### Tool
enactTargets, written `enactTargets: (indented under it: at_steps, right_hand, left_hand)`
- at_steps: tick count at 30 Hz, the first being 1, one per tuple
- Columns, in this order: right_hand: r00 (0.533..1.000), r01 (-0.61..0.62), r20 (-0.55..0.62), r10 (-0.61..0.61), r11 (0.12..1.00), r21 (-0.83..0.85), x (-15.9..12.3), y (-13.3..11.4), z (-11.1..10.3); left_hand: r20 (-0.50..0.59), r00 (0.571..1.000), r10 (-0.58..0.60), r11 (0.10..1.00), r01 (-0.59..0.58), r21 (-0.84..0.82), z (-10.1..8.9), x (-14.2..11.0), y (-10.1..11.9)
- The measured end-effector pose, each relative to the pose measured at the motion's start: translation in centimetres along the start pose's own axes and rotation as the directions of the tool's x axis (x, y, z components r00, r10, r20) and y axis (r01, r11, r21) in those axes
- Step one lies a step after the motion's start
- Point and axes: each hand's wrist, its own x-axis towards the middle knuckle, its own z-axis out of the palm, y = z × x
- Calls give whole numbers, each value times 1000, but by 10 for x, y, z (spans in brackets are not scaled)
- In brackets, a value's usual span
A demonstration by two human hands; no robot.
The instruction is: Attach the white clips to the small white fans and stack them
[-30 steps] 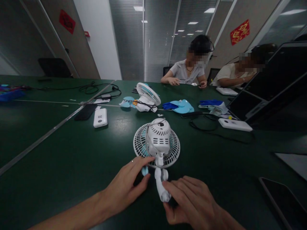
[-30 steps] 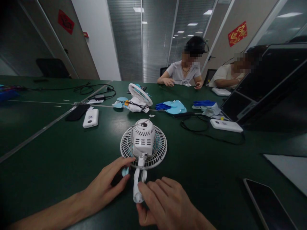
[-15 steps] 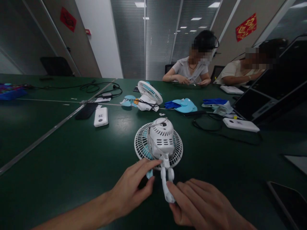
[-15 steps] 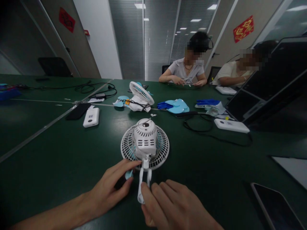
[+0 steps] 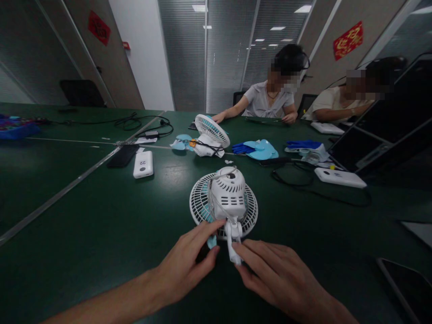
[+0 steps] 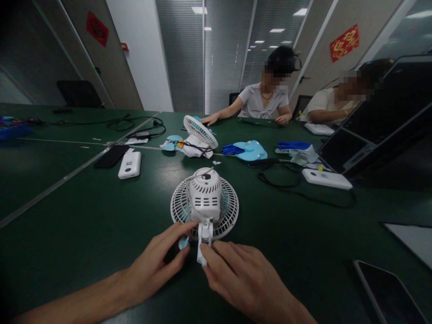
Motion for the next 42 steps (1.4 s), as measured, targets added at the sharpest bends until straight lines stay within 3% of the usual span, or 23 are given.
enactTargets:
  at_steps: [4,6,13,19,25,27,29,30,32,36,38,42]
  right_hand:
    - [992,-122,-3,124,982,144,0,-5,10]
    - [981,-185,-20,194,956,227,-1,-10,14]
    - [929,-290,-47,368,799,528,0,-23,17]
    - [888,-296,-89,450,710,640,3,-25,19]
    - [815,-363,-36,578,559,745,4,-29,23]
    - [802,-362,-44,596,544,757,6,-30,24]
    - [790,-355,-58,610,533,768,6,-30,24]
    - [783,-354,-64,619,527,773,7,-30,25]
    - [765,-361,-65,641,510,781,7,-29,25]
    - [723,-399,-23,690,446,801,3,-27,27]
    - [680,-426,17,733,376,823,0,-25,27]
    - [544,-463,93,834,206,862,-5,-18,28]
  left_hand:
    - [-196,981,-8,986,-25,-164,3,0,4]
    - [-234,972,32,974,-83,-210,3,2,10]
    - [-253,944,209,954,-254,-158,6,11,25]
    - [-262,938,227,961,-260,-97,13,19,35]
    - [-255,929,266,959,-283,-28,16,20,31]
    - [-341,923,178,979,-201,-31,19,15,31]
    - [-423,905,-38,988,-31,-155,25,11,32]
    - [-418,894,-161,964,52,-261,27,9,33]
    - [-305,894,-328,865,154,-478,33,8,35]
    - [-101,921,-376,679,200,-706,41,9,35]
    - [-87,922,-377,656,200,-727,43,10,33]
    - [-112,912,-395,675,206,-709,42,9,31]
